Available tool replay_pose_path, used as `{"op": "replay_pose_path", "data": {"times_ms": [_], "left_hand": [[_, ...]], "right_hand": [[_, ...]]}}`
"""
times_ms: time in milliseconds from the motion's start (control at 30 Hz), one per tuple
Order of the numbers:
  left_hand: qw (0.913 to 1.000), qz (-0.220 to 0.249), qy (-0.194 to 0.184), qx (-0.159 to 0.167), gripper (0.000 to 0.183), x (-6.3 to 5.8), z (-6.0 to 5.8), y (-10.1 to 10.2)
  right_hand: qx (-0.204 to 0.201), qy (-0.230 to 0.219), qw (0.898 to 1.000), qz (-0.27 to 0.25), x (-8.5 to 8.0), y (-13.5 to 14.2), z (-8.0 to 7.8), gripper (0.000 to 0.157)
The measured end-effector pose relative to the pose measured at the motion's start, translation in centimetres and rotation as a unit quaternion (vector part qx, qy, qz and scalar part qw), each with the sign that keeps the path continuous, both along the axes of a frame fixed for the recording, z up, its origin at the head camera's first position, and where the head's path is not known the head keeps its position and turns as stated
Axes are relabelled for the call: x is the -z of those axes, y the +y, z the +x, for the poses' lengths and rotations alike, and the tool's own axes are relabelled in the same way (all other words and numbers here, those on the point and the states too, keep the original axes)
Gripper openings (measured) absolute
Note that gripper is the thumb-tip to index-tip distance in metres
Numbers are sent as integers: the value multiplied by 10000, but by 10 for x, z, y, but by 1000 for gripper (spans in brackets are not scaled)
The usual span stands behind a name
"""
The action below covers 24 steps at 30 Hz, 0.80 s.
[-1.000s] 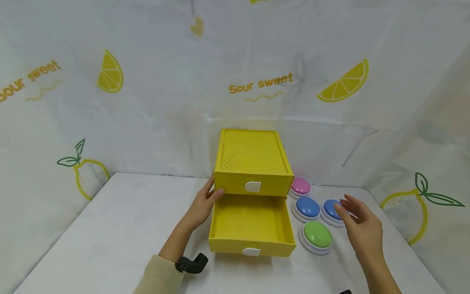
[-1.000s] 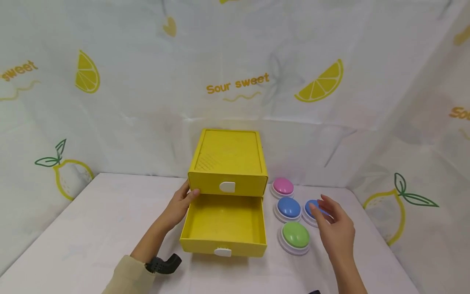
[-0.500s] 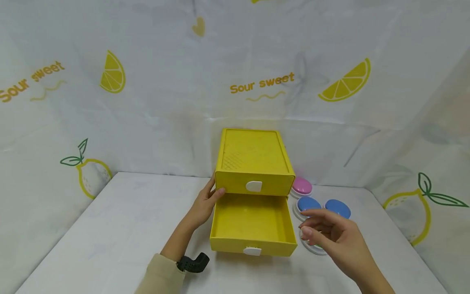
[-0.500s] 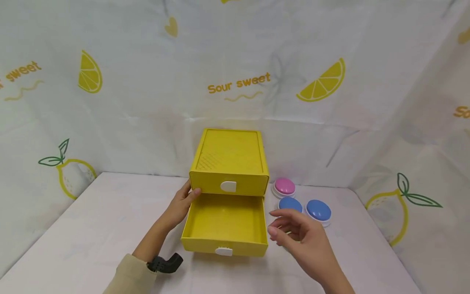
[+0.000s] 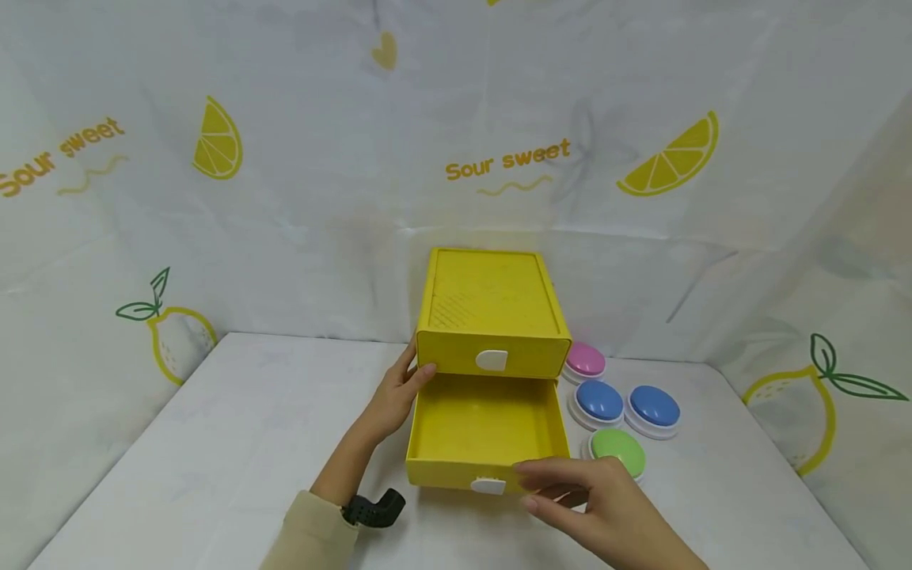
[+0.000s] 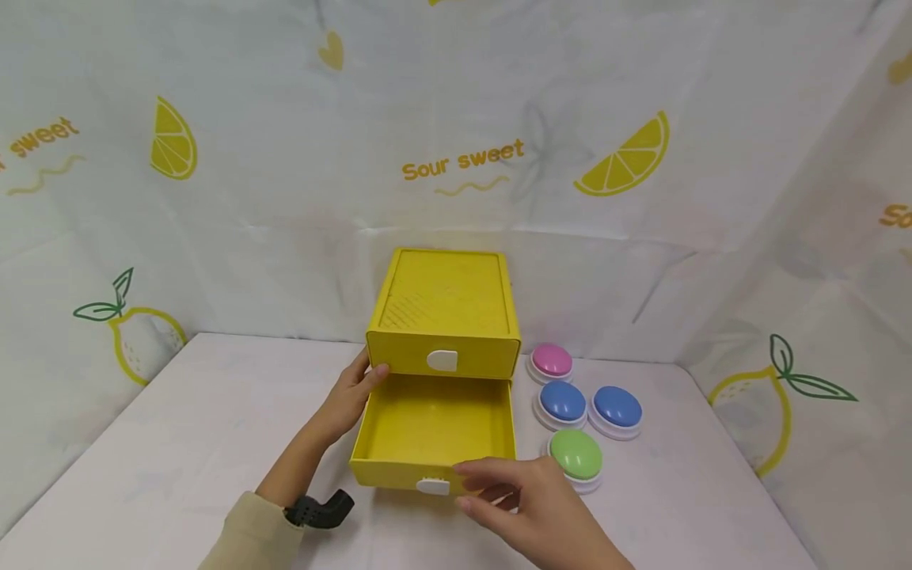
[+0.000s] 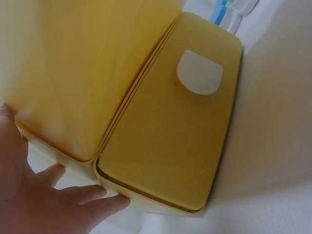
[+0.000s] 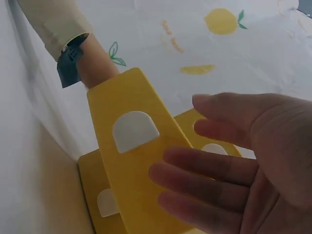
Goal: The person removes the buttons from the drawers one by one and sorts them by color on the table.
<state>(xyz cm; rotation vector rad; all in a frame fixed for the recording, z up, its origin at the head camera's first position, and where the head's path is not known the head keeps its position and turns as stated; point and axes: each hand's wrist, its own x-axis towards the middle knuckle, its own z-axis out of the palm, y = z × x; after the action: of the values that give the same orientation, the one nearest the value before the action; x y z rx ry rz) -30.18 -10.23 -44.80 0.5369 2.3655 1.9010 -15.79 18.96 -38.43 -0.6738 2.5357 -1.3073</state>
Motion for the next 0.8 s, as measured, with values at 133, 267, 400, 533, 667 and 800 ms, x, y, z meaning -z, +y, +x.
{"op": "replay_pose_path", "data": {"times_ms": [133, 267, 400, 533, 667, 800], "left_hand": [[10000, 18, -11, -1, 71, 0, 0, 0], [10000, 26, -19, 8, 71, -1, 1, 0], [10000, 24, 19, 12, 71, -3, 2, 0], [10000, 31, 51, 11, 71, -4, 2, 0], [10000, 20, 60, 18, 71, -4, 1, 0], [10000, 28, 25, 21, 71, -4, 1, 0]], "right_hand": [[169, -254, 9995, 72, 4, -8, -1, 31], [363, -41, 9993, -13, 10, -14, 0, 29], [604, 298, 9977, -96, 18, -26, 2, 27], [1205, 755, 9897, -156, 27, -42, 5, 17], [2024, 1217, 9716, -113, 33, -54, 8, 6], [2523, 1418, 9572, 86, 34, -62, 8, 8]]}}
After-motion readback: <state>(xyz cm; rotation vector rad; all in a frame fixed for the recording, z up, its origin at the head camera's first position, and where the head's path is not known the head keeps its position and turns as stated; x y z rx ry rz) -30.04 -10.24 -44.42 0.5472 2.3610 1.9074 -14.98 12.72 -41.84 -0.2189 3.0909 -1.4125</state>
